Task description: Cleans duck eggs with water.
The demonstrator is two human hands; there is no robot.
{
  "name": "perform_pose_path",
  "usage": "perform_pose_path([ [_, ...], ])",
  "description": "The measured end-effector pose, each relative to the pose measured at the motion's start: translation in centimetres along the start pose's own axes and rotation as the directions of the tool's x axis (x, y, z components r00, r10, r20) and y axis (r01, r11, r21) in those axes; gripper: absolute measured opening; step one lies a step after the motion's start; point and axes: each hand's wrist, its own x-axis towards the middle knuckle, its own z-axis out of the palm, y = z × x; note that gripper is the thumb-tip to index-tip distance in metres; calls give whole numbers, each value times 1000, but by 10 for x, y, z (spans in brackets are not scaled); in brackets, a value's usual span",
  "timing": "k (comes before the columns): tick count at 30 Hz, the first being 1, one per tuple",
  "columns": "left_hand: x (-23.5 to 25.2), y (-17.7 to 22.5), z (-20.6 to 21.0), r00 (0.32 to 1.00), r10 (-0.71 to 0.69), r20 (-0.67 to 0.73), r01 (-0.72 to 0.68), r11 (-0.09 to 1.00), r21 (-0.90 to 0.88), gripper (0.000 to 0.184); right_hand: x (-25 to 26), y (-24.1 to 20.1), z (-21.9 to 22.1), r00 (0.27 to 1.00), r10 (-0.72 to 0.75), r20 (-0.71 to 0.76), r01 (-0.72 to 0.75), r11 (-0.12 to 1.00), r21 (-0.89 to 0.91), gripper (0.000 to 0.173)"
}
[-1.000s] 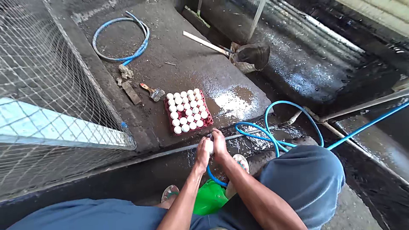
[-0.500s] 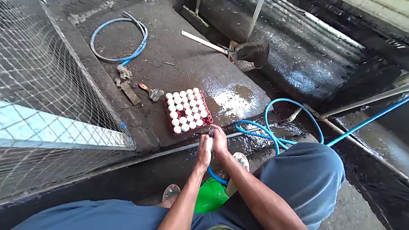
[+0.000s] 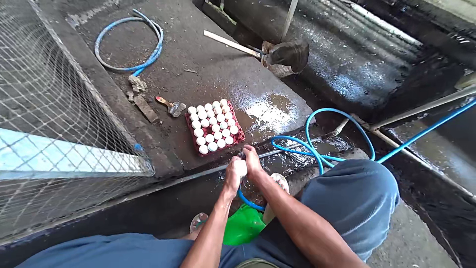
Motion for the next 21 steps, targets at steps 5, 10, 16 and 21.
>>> perform_pose_path([
  [5,6,-1,-12,995,-11,98,33,975,-222,25,-13,-1,4,994,81,70,-92,982,166,40],
  [10,-2,-2,0,986,162,-26,-164,983,-78,42,-23,7,6,949,-306,-73,289,940,-180,45],
  [16,-7,-2,3,980,195,-44,-195,981,-8,43,-32,10,0,963,-268,-18,257,941,-218,50],
  [21,-7,3,1,990,62,128,-23,958,-287,53,-8,-8,-8,990,138,-29,-133,982,131,40],
])
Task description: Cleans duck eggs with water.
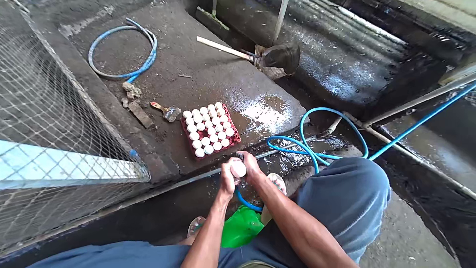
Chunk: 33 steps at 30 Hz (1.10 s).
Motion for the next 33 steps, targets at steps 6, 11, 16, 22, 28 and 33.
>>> perform_pose_path([
  [6,3,3,0,994,56,-93,-31,968,248,50,-33,19,4,790,-592,159,605,714,-351,52],
  [11,1,3,8,986,85,-145,-28,933,359,58,-17,18,7,891,-452,50,446,847,-291,46],
  [16,-2,4,8,988,-9,-155,58,948,314,57,-6,10,2,926,-378,17,373,905,-203,47],
  [22,-5,9,7,985,-13,-173,63,956,286,50,-18,18,6,911,-401,95,411,871,-270,41],
  [28,-6,15,6,980,-60,-190,109,959,260,47,-26,23,8,902,-420,96,428,850,-307,43],
  [33,2,11,-3,976,-185,-117,207,953,221,34,3,8,6,991,-132,-25,129,988,-87,39],
])
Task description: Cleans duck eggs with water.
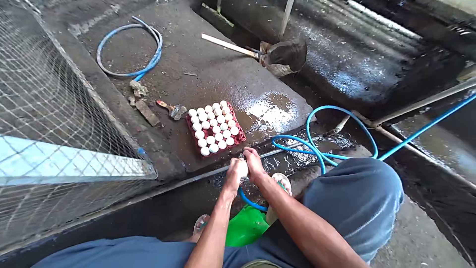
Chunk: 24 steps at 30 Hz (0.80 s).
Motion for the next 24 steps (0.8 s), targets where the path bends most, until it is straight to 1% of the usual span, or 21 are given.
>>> perform_pose_path([
  [1,4,-2,-1,999,28,-38,-30,998,-52,31,-8,3,3,995,-95,-29,94,995,-42,40],
  [2,5,0,-1,996,69,-54,-73,993,-90,33,-19,7,8,971,-237,-41,229,964,-135,43],
  [3,3,2,-2,995,99,-33,-102,985,-138,40,-27,11,8,932,-362,22,359,913,-195,45],
  [4,-1,4,0,994,99,-34,-104,979,-176,44,-29,14,10,898,-437,52,436,870,-229,44],
  [5,-4,3,1,996,68,-49,-76,984,-164,45,-27,13,9,909,-414,47,412,878,-244,44],
  [6,-4,2,3,996,23,-86,-34,992,-122,46,-21,9,9,936,-352,15,346,911,-225,42],
  [7,-3,2,6,993,5,-121,-16,995,-94,47,-16,4,9,959,-283,-15,276,944,-180,40],
  [8,-1,3,7,990,14,-141,-24,997,-75,47,-16,2,10,965,-260,-31,251,952,-177,39],
  [11,-4,4,5,989,65,-130,-74,995,-72,46,-30,7,10,949,-314,38,316,929,-192,45],
  [12,-4,4,3,993,30,-115,-40,996,-84,46,-24,4,8,964,-260,51,265,950,-167,44],
  [13,-3,4,2,996,-4,-87,-5,995,-103,46,-14,-2,8,986,-156,67,163,980,-113,39],
  [14,-1,2,1,998,-8,-65,0,992,-129,42,-4,-6,7,994,-33,106,39,998,-50,36],
  [15,0,-1,1,999,5,-42,-11,988,-156,36,1,-8,6,989,54,135,-56,998,11,34],
  [16,3,-4,0,999,34,-28,-38,986,-163,29,1,-7,6,989,65,133,-72,996,49,33],
  [17,5,-6,-1,996,71,-48,-78,984,-159,26,-4,-5,6,995,-10,101,7,999,37,35],
  [18,6,-5,-2,992,109,-65,-117,982,-145,32,-12,-3,8,989,-136,62,139,989,-42,37],
  [19,5,-3,-4,988,149,-39,-153,978,-143,42,-21,0,9,959,-273,75,281,949,-141,42],
  [20,3,-2,-2,985,174,-18,-175,974,-145,50,-25,5,9,919,-377,113,393,898,-196,45],
  [21,-1,-1,0,986,168,-20,-169,977,-130,53,-24,8,8,905,-409,116,424,883,-201,45],
  [22,-3,-2,3,988,146,-46,-149,985,-86,55,-18,9,7,929,-361,81,369,913,-173,44],
  [24,-1,-4,11,981,139,-134,-142,990,-15,56,-7,0,6,977,-212,-3,211,973,-96,41],
])
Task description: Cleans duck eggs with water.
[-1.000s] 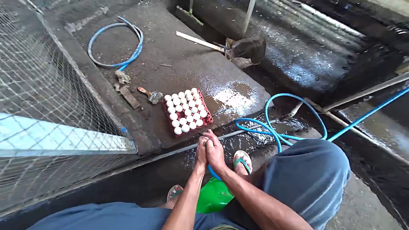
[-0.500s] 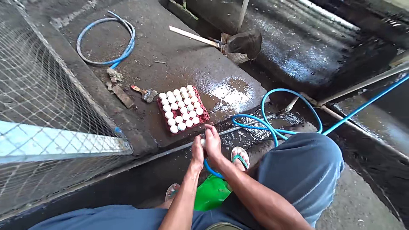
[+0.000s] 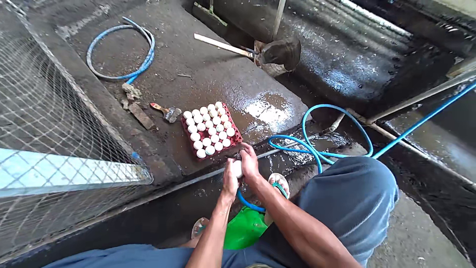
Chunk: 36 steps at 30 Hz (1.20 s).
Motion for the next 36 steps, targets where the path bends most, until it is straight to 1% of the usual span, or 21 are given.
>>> perform_pose_path([
  [1,0,0,-2,1000,21,-5,-21,1000,14,55,-3,-4,1,1000,26,15,-26,999,-25,41],
  [3,-3,1,-5,996,89,-8,-88,995,44,49,-22,-4,4,997,-45,59,51,994,-99,43],
  [5,-4,2,-9,1000,10,17,-10,1000,14,49,-18,-1,2,998,-45,53,49,996,-79,42],
  [7,1,2,-10,996,-72,58,75,995,-67,47,5,-4,-2,977,191,89,-198,977,76,37],
  [9,2,1,-13,976,-116,186,155,966,-207,43,12,-6,-3,908,383,169,-415,877,242,31],
  [10,4,0,-17,966,-115,231,172,954,-244,35,11,-7,-3,903,379,204,-425,857,291,32],
  [11,7,-1,-20,963,-109,248,173,952,-254,29,9,-7,-5,922,310,230,-370,882,293,36],
  [13,11,0,-21,978,-84,189,125,968,-217,33,-2,-8,-5,977,48,206,-67,994,85,43],
  [14,10,3,-20,983,-78,163,107,978,-177,41,-7,-7,-3,980,-86,179,101,992,-73,44],
  [15,9,5,-20,984,-74,161,97,985,-141,48,-11,-5,-1,974,-164,158,192,964,-186,44],
  [16,8,4,-20,986,-72,150,87,992,-94,51,-10,-2,1,980,-153,125,180,953,-242,43],
  [18,12,1,-19,994,-100,52,102,994,-25,48,9,5,0,994,80,72,-62,972,-228,42],
  [19,17,0,-19,992,-113,60,119,987,-107,50,23,11,-2,978,198,68,-179,960,-217,43],
  [21,22,-2,-22,975,-165,152,200,945,-257,57,38,36,-15,913,376,159,-318,900,-299,43],
  [22,28,-2,-24,965,-197,172,241,925,-295,58,40,46,-21,860,435,266,-322,868,-378,41],
  [24,46,-5,-32,955,-243,173,287,902,-321,54,37,58,-26,696,510,505,-238,828,-508,34],
  [26,66,-10,-44,963,-247,109,268,915,-303,43,34,68,-24,537,540,648,-196,827,-527,34],
  [28,94,-10,-57,976,-215,38,217,949,-229,40,36,73,-18,496,537,682,-171,831,-530,35],
  [31,151,-11,-76,992,-108,-70,112,992,60,48,40,74,-14,520,540,662,-164,823,-543,32],
  [33,190,-10,-88,993,-30,-110,69,926,371,52,42,72,-12,528,562,637,-173,805,-567,32],
  [36,241,-12,-99,991,79,-111,19,726,688,54,43,68,-12,527,577,624,-153,787,-598,32],
])
